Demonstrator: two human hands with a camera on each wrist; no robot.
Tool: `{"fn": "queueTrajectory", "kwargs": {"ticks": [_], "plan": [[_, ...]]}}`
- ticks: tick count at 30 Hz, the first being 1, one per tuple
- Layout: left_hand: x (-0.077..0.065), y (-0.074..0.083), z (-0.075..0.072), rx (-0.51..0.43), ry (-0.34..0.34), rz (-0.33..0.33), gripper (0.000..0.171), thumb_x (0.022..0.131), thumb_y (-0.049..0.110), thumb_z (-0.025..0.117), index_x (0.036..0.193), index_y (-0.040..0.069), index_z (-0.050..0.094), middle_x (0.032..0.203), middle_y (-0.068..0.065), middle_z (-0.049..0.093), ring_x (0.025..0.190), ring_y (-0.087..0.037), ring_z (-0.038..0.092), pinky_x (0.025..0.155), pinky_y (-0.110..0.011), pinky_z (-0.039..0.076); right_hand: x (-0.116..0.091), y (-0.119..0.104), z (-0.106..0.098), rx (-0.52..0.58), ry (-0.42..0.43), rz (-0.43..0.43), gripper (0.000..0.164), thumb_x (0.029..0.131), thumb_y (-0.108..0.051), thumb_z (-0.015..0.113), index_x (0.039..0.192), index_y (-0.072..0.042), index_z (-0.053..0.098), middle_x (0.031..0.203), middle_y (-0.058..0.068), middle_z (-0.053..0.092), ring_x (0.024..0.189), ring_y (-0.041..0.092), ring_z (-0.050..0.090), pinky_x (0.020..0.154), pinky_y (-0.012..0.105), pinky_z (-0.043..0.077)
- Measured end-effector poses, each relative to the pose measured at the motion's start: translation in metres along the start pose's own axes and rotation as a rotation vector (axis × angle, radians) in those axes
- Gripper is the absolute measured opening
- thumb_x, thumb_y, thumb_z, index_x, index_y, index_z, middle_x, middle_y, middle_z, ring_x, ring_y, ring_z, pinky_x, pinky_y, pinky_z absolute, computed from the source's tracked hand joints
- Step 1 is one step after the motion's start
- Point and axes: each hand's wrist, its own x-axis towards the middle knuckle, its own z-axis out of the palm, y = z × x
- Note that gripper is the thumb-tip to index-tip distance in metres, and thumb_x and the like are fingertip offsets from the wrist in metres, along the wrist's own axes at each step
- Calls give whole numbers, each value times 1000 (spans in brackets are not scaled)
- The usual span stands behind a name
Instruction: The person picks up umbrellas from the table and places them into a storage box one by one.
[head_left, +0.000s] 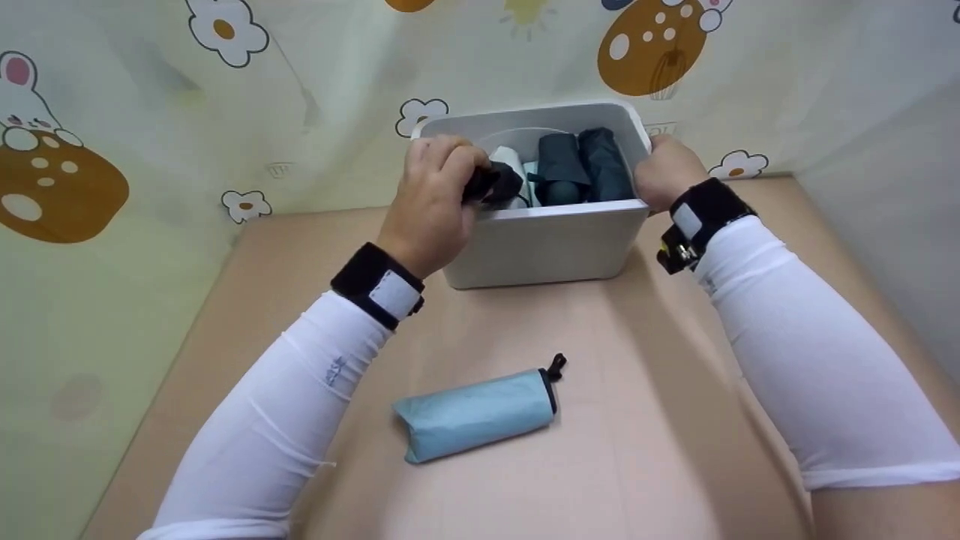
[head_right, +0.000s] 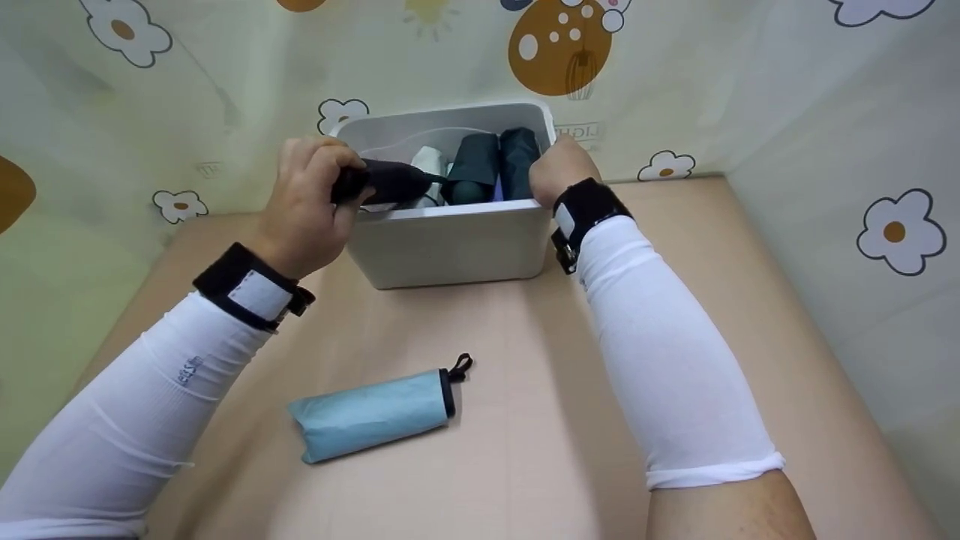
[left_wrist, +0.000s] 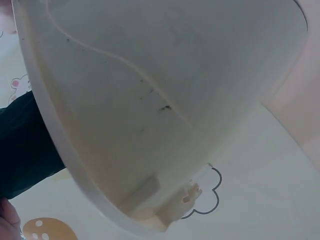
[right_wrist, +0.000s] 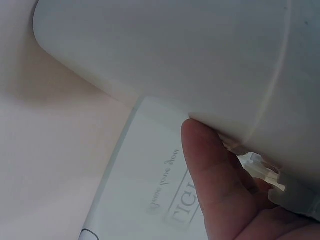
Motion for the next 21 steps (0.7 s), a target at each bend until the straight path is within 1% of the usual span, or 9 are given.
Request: {"fn": "queueTrajectory", "kwargs": {"ticks": [3,11,18,21], "plan": [[-1,-2,4,3,10,-16,32,75,-1,60,103,11,55,108,-4,53,105,-26,40,90,-34,37,0,-1,0,7,-12,13,54,90,-8,34,143,-6,26,128,19,47,109,34,49,77,41,52],[-5,-8,15,8,-3,-72,28,78,1,59,104,11,55,110,-6,52,105,-27,40,90,-34,38,1,0,0,-1,-8,5,55,89,-7,34,143,-6,26,127,19,47,108,34,50,73,39,53],[-4,-7,20,-2,18,-111,26,77,1,59,101,10,57,109,-6,54,106,-27,41,90,-37,40,3,2,0,-36,29,-45,54,85,-5,33,138,-1,33,119,22,52,99,34,53,58,34,54],[-2,-7,23,-3,19,-134,24,78,3,59,101,10,57,109,-6,54,106,-28,42,91,-36,40,2,1,1,-29,23,-36,54,85,-5,34,139,-2,32,121,22,51,101,34,53,59,34,54]]}}
